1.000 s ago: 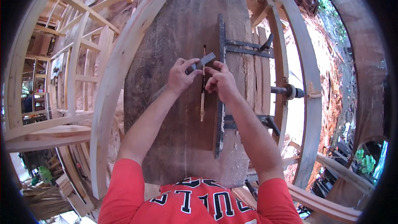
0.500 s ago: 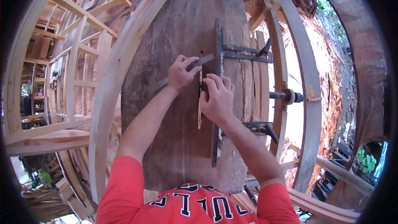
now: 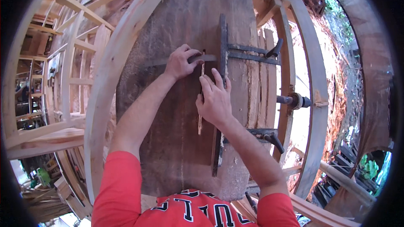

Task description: The person holds a metal ruler against a piece of wood on a table saw workbench and then moves a wooden guide across the surface by hand.

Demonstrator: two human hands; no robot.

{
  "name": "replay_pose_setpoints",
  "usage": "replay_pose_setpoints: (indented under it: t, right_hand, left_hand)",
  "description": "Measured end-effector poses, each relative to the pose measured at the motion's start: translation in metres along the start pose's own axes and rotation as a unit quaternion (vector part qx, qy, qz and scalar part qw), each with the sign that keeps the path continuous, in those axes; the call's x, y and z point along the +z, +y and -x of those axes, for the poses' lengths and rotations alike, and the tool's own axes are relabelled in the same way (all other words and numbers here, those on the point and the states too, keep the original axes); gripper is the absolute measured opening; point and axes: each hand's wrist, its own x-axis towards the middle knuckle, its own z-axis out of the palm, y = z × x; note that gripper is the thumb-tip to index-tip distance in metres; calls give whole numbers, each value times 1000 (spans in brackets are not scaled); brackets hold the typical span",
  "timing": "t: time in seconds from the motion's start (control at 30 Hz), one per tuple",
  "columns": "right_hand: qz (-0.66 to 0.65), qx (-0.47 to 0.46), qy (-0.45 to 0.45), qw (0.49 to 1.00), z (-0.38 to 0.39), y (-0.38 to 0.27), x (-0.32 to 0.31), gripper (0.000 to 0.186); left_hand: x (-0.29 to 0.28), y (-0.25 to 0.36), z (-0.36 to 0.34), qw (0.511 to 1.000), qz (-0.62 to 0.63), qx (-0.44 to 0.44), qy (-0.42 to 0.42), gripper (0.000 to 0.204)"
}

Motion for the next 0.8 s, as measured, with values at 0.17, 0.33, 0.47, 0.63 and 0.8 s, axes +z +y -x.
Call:
replay_pose_setpoints:
  t: [0.17, 0.33, 0.47, 0.63, 0.8]
  right_hand:
    - [6, 10, -14, 1000, -5, 4, 2, 57]
    - [-10, 15, -15, 1000, -6, 4, 0, 54]
    - [-14, 11, -12, 1000, -9, 0, 3, 54]
    - [-16, 19, -12, 1000, -9, 3, -2, 53]
    - [-26, 15, -11, 1000, -9, 3, 0, 54]
  left_hand:
    - [1, -4, -5, 1000, -1, 10, -26, 35]
    - [-2, -5, -5, 998, 38, -2, -54, 36]
    - [-5, -11, -1, 999, 20, 6, -43, 35]
    - [-1, -8, -7, 998, 19, 2, -55, 35]
    - [-2, -11, -10, 998, 24, 3, -52, 33]
